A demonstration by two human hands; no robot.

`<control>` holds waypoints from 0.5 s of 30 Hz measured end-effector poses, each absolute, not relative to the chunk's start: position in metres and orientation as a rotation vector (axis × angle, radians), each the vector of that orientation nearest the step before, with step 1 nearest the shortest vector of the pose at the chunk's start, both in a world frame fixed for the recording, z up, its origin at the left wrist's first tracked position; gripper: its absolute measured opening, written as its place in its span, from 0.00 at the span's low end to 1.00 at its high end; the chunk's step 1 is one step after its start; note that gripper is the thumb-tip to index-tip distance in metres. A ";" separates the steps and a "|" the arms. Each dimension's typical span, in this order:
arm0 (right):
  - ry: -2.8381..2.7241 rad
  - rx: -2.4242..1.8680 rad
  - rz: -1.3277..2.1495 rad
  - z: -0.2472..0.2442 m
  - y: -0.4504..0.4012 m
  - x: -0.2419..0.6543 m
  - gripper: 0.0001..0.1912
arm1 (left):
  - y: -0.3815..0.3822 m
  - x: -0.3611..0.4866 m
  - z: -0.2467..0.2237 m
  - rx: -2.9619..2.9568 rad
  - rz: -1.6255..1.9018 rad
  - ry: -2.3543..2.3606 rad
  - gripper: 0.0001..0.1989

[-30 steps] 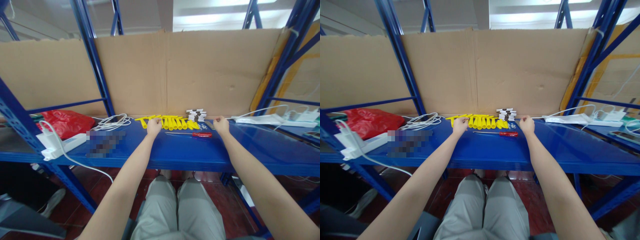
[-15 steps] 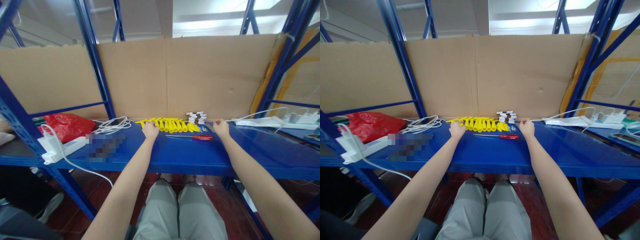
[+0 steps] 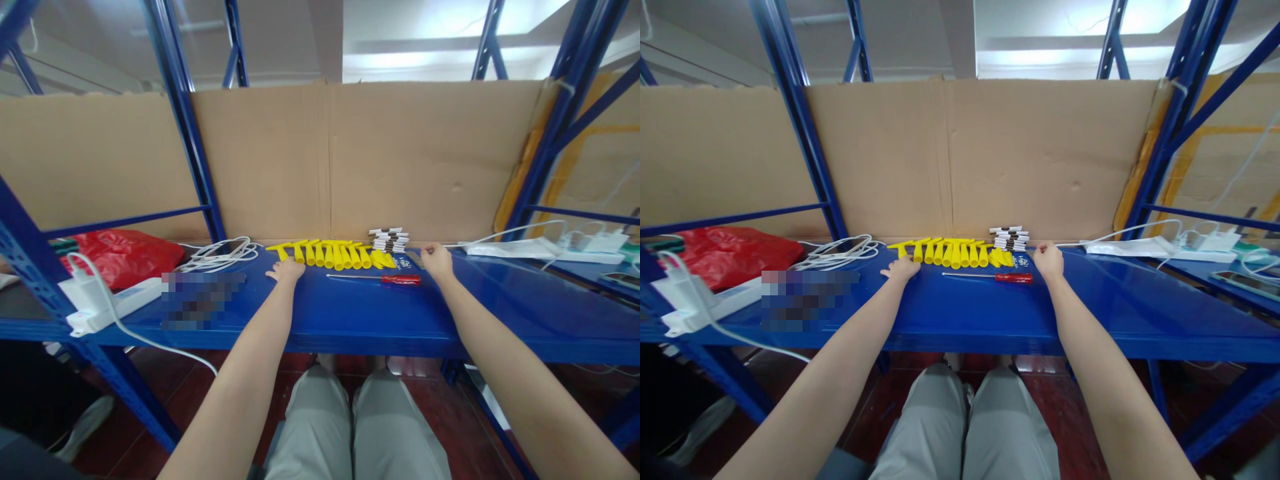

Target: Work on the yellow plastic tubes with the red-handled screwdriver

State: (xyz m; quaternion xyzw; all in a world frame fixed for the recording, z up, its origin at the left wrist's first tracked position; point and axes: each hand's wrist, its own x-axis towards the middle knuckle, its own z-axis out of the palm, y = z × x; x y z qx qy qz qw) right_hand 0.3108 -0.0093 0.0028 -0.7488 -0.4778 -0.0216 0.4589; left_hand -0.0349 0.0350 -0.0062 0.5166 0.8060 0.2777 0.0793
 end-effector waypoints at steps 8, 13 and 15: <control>-1.185 -1.784 -0.063 -0.001 -0.005 0.316 0.06 | 0.043 -0.046 -0.010 1.488 1.287 2.246 0.07; -1.203 -1.796 -0.068 0.000 -0.006 0.315 0.06 | 0.038 -0.048 -0.007 1.437 1.346 2.252 0.07; -1.212 -1.806 -0.066 0.000 -0.006 0.314 0.07 | 0.036 -0.050 -0.007 1.396 1.359 2.249 0.09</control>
